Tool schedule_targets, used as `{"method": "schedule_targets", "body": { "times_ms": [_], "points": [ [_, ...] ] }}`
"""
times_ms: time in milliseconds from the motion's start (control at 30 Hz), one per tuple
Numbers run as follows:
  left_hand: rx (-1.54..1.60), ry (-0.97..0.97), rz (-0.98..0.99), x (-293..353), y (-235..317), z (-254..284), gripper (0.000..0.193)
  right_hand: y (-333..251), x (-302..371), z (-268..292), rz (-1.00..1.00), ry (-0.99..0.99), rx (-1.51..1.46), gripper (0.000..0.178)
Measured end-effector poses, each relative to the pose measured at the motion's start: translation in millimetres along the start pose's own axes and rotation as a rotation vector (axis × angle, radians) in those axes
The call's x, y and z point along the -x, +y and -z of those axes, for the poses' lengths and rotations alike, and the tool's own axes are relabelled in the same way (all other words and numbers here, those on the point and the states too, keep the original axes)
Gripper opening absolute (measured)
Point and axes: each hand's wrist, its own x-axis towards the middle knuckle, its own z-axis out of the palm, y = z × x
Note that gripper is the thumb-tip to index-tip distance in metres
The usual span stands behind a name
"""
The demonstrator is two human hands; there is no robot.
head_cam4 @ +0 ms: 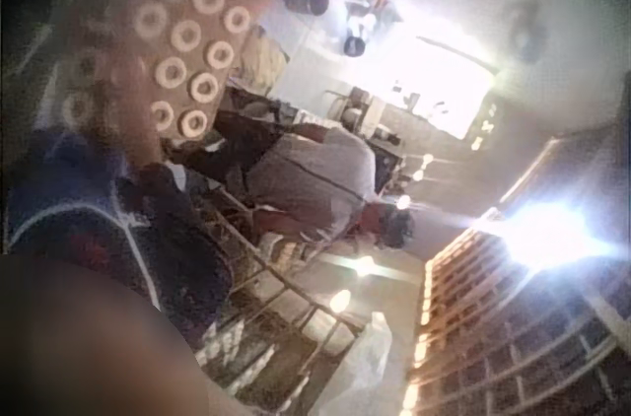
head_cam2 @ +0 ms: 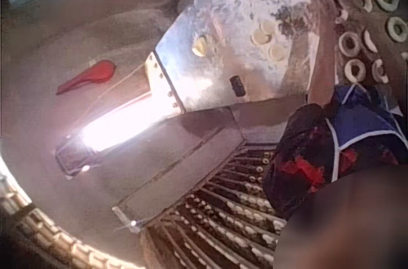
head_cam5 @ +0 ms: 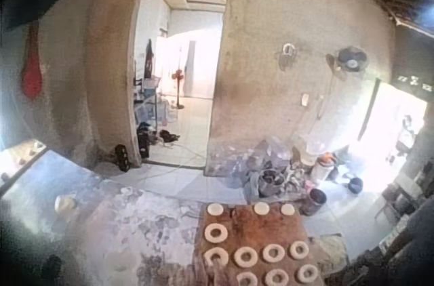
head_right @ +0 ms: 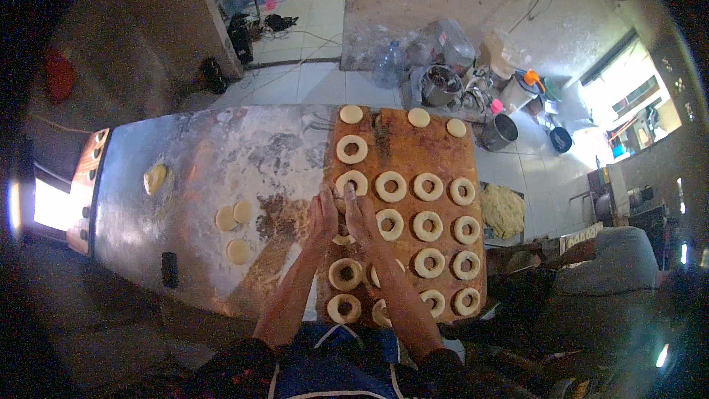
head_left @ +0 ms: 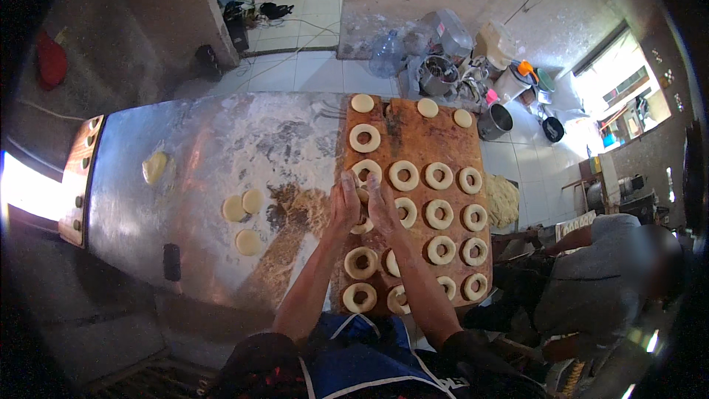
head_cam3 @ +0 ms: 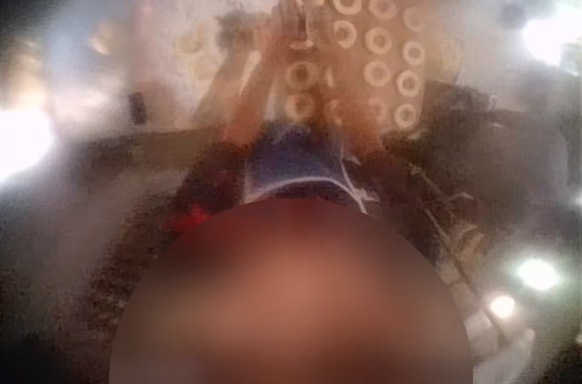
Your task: The person repeatedly picks up flattened dough discs from a wooden board, presses a hole in the center with fingers to form rings, and places them back on the board. The person then carries the board to a multi-tiered rack and stacks it with other boards of shaped dough.
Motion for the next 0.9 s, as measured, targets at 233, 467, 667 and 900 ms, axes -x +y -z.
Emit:
{"method": "schedule_targets", "body": {
  "times_ms": [233, 467, 667, 900],
  "points": [
    [0.46, 0.005, 0.266, -9.4, 9.0, -58.2, 0.042, 36.8, -24.5, 39.2, 0.007, 0.094, 0.017, 0.054],
    [0.487, -0.135, 0.195, -20.8, 7.3, -96.9, 0.045, 27.7, -35.1, 81.5, -0.006, 0.095, 0.115, 0.058],
    [0.624, -0.068, 0.212, -22.1, -10.5, -117.2, 0.046, 30.9, -43.0, 90.6, -0.051, 0.143, -0.212, 0.053],
    [0.196, 0.009, 0.253, -79.3, 10.2, -125.1, 0.039, 9.6, -78.9, 125.1, 0.215, -0.04, -0.032, 0.036]
  ]
}}
